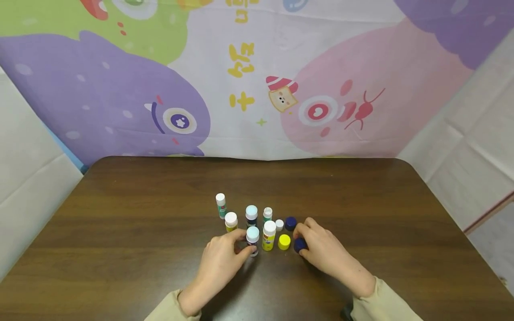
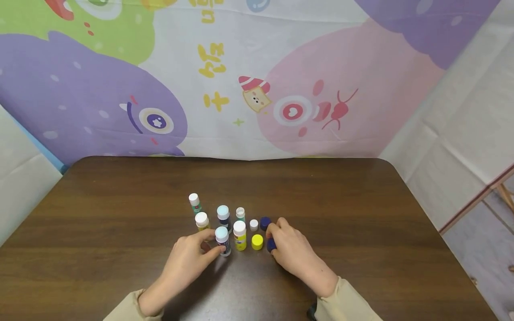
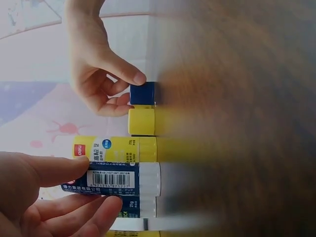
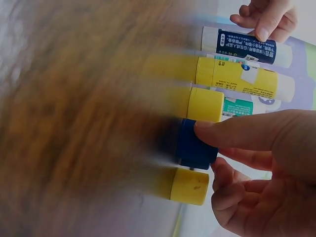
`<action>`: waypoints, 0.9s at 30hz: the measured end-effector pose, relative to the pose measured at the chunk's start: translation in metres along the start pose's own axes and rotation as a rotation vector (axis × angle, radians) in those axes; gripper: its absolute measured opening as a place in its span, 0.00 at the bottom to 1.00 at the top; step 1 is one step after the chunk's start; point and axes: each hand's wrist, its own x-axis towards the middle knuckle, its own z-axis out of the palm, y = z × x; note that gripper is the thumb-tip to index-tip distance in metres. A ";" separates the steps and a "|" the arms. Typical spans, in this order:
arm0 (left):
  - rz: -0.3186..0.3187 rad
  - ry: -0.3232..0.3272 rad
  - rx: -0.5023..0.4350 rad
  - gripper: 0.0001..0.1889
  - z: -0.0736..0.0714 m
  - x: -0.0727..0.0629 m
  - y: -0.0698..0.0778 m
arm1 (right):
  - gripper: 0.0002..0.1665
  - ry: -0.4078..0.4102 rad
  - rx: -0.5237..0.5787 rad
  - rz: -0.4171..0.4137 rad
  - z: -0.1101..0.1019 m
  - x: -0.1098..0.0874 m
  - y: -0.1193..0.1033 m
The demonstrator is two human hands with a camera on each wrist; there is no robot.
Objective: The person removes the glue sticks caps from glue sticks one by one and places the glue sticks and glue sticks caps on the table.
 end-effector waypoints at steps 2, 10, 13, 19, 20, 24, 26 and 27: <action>0.003 -0.001 0.001 0.11 0.000 0.000 -0.001 | 0.15 0.007 -0.005 0.002 0.000 0.001 0.000; 0.022 -0.073 -0.001 0.14 -0.004 0.002 -0.006 | 0.18 0.001 -0.012 0.043 -0.002 0.000 -0.002; 0.041 -0.125 0.039 0.15 -0.013 0.004 -0.011 | 0.20 -0.030 0.012 0.074 -0.007 -0.001 -0.003; -0.021 -0.186 0.106 0.10 -0.038 0.008 -0.030 | 0.19 -0.071 0.103 0.040 -0.030 0.003 -0.001; -0.039 -0.190 0.116 0.09 -0.042 0.010 -0.033 | 0.18 -0.067 0.119 0.027 -0.035 0.005 0.000; -0.089 -0.184 0.132 0.09 -0.052 0.016 -0.046 | 0.13 -0.035 0.163 -0.024 -0.055 0.017 0.000; -0.123 -0.167 0.111 0.10 -0.056 0.018 -0.054 | 0.12 -0.031 0.168 -0.046 -0.062 0.028 -0.006; -0.139 -0.156 0.098 0.10 -0.058 0.018 -0.059 | 0.11 -0.033 0.168 -0.063 -0.064 0.035 -0.010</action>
